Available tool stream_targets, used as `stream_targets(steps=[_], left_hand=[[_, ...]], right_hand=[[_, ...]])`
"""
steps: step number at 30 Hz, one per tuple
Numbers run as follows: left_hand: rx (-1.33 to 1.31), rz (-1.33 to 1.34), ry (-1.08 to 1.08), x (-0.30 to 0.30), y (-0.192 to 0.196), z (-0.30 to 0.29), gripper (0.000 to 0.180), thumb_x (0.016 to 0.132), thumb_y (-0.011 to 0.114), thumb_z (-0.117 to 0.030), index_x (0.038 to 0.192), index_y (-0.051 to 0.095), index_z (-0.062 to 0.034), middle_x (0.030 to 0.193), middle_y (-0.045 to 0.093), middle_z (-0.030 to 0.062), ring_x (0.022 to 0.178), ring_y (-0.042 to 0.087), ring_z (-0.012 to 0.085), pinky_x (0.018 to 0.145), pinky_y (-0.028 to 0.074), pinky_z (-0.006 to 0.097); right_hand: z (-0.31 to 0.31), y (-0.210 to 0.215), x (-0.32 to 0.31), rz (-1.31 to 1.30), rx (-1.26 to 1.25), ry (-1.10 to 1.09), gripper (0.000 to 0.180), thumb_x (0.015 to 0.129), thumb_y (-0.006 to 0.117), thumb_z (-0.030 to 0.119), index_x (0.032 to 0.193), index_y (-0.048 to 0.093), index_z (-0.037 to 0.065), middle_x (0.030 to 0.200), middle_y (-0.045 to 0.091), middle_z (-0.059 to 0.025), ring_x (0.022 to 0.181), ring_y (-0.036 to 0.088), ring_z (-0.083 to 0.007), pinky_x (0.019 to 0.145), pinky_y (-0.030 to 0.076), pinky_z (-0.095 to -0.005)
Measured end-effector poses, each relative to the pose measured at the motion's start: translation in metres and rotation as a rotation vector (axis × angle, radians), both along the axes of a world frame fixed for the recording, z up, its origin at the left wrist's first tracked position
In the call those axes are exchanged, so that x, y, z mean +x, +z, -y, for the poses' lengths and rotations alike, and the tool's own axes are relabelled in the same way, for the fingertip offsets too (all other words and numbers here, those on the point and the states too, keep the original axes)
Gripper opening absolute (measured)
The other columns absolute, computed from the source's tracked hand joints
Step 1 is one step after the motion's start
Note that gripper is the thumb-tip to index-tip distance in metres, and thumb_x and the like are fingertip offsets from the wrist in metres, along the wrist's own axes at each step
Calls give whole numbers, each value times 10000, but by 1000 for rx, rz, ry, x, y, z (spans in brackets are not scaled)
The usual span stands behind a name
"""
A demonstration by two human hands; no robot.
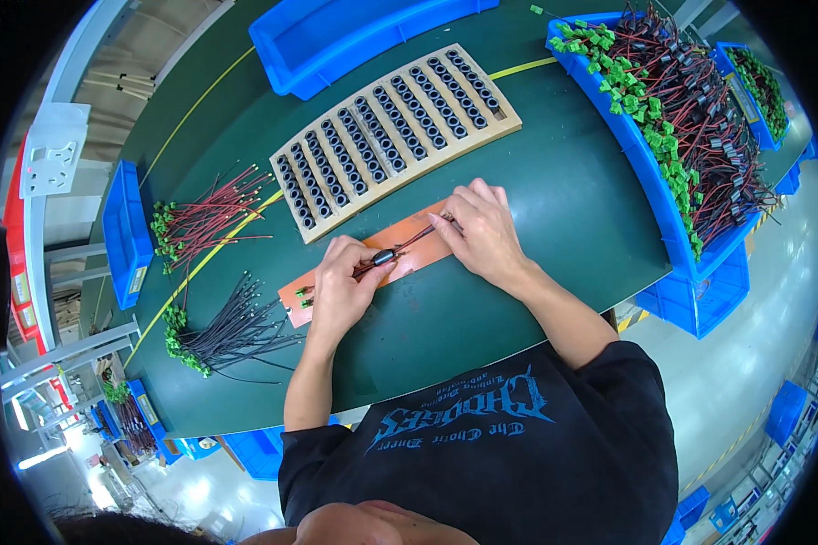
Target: The person assembles wire harnesses by hand at a green workbench. They pick up red and black wires, insert them into a small green connector, and use a tool to crimp the connection. The finished units are placed into a blue bin.
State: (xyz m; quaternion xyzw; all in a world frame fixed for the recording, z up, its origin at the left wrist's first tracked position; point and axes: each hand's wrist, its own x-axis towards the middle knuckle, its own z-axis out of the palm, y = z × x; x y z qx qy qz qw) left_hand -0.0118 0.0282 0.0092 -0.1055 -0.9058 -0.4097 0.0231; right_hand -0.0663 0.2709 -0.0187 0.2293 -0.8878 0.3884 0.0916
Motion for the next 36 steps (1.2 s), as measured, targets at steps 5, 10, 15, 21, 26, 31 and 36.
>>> stream_targets(steps=[5, 10, 15, 21, 26, 31, 36], left_hand=[[-11, -51, -31, -1, -3, 1, 183, 782, 847, -35, 867, 697, 27, 828, 638, 106, 771, 601, 259, 665, 499, 374], [-40, -136, -133, -7, -6, 6, 194, 774, 857, -57, 855, 693, 8, 832, 661, 113, 777, 615, 269, 666, 502, 379], [-57, -179, -144, -9, -10, 3, 205, 771, 856, -65, 866, 689, 8, 841, 664, 117, 792, 626, 284, 674, 511, 383], [-168, -218, -146, -9, -1, -1, 253, 770, 843, -74, 938, 679, 18, 953, 645, 141, 894, 618, 319, 741, 524, 411], [-268, -297, -147, -2, -5, -8, 298, 768, 823, -58, 1002, 654, 18, 995, 633, 146, 921, 602, 343, 775, 522, 429], [-266, -272, -205, -5, -14, -2, 309, 772, 805, -15, 1032, 640, 9, 1004, 643, 145, 896, 603, 348, 768, 520, 431], [-157, -187, -220, -9, -15, 3, 318, 811, 776, -11, 1102, 652, 11, 1009, 647, 150, 898, 609, 338, 788, 519, 424]], right_hand=[[-2, -1, -3, 11, 7, 4, 213, 910, 738, 156, 774, 604, 64, 813, 596, -52, 842, 532, -260, 798, 373, -402], [-5, -2, -2, 14, -9, 3, 217, 909, 742, 161, 773, 602, 65, 803, 591, -52, 833, 528, -260, 787, 369, -399], [-8, -3, -2, 17, -3, 5, 223, 911, 746, 172, 774, 601, 72, 797, 585, -46, 832, 525, -258, 776, 369, -392], [-11, -1, -3, 36, 17, -7, 224, 921, 742, 178, 780, 607, 68, 778, 561, -40, 809, 500, -248, 762, 359, -385], [-12, 0, -4, 36, 17, -4, 224, 921, 741, 183, 777, 611, 72, 805, 585, -42, 836, 519, -254, 774, 368, -388], [-12, -1, -4, 34, -27, 7, 220, 907, 749, 176, 775, 609, 71, 812, 589, -43, 839, 522, -256, 772, 372, -388], [-11, -2, -6, 40, -22, 11, 210, 897, 754, 160, 774, 608, 71, 803, 584, -44, 825, 521, -260, 771, 376, -391]])
